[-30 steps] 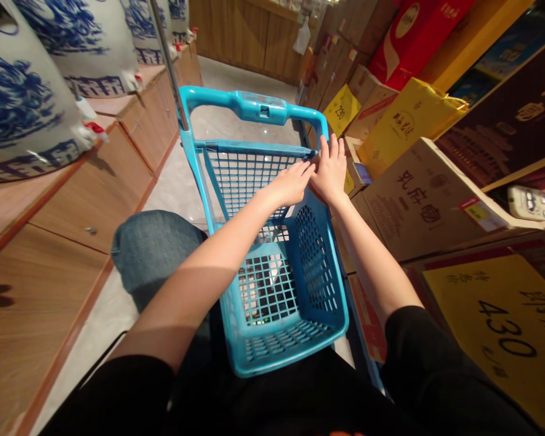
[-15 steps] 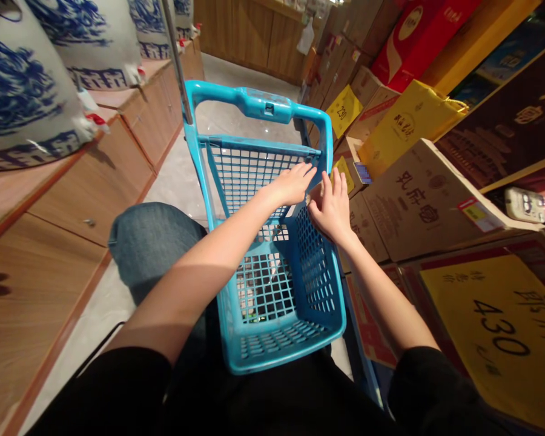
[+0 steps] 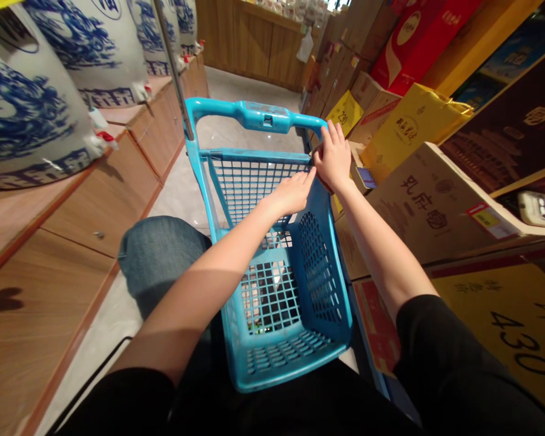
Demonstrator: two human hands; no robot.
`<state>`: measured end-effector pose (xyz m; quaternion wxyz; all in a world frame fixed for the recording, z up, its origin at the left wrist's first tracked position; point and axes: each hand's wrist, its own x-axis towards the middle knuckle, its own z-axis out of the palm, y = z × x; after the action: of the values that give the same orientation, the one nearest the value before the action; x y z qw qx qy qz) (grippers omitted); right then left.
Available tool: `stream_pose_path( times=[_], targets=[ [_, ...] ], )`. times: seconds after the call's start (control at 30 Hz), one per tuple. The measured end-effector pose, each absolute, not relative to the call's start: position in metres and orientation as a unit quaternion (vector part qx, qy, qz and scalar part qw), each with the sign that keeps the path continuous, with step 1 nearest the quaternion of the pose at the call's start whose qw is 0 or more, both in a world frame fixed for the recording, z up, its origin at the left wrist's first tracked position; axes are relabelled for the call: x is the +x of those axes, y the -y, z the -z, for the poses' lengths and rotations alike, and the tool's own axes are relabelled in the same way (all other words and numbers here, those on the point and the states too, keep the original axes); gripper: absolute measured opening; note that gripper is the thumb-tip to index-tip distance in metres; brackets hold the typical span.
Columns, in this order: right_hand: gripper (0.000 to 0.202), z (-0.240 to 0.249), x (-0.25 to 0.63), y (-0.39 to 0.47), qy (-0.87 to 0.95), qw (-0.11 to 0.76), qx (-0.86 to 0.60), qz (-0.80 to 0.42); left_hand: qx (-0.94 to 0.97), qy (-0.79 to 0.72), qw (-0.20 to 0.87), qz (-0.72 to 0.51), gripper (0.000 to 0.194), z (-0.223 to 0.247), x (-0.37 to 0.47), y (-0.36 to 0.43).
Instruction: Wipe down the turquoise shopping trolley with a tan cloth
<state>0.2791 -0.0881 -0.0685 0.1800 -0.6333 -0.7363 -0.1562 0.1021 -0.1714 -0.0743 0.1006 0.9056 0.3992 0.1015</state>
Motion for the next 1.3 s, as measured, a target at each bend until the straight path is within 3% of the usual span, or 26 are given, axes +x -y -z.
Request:
stream_pose_path(
  times=[0.17, 0.53, 0.83, 0.97, 1.13, 1.3],
  targets=[
    [0.070, 0.074, 0.281, 0.087, 0.729, 0.172, -0.650, 0.129, 0.904, -0.402, 0.095, -0.111, 0.078, 0.073, 0.101, 0.172],
    [0.078, 0.121, 0.281, 0.191, 0.732, 0.205, -0.648, 0.047, 0.885, -0.436, 0.107, -0.123, 0.075, 0.065, 0.094, 0.173],
    [0.080, 0.089, 0.283, 0.114, 0.724, 0.182, -0.660, 0.087, 0.851, -0.467, 0.006, -0.240, 0.068, 0.064, 0.090, 0.171],
    [0.077, 0.080, 0.280, 0.093, 0.706, 0.187, -0.677, 0.086, 0.834, -0.506, 0.019, -0.219, 0.072, 0.072, 0.083, 0.163],
    [0.083, 0.093, 0.273, 0.128, 0.719, 0.157, -0.669, 0.108, 0.845, -0.488, 0.024, -0.215, 0.077, 0.080, 0.078, 0.158],
    [0.086, 0.120, 0.278, 0.175, 0.735, 0.206, -0.642, 0.066, 0.843, -0.494, 0.015, -0.211, 0.071, 0.079, 0.080, 0.159]
  ],
)
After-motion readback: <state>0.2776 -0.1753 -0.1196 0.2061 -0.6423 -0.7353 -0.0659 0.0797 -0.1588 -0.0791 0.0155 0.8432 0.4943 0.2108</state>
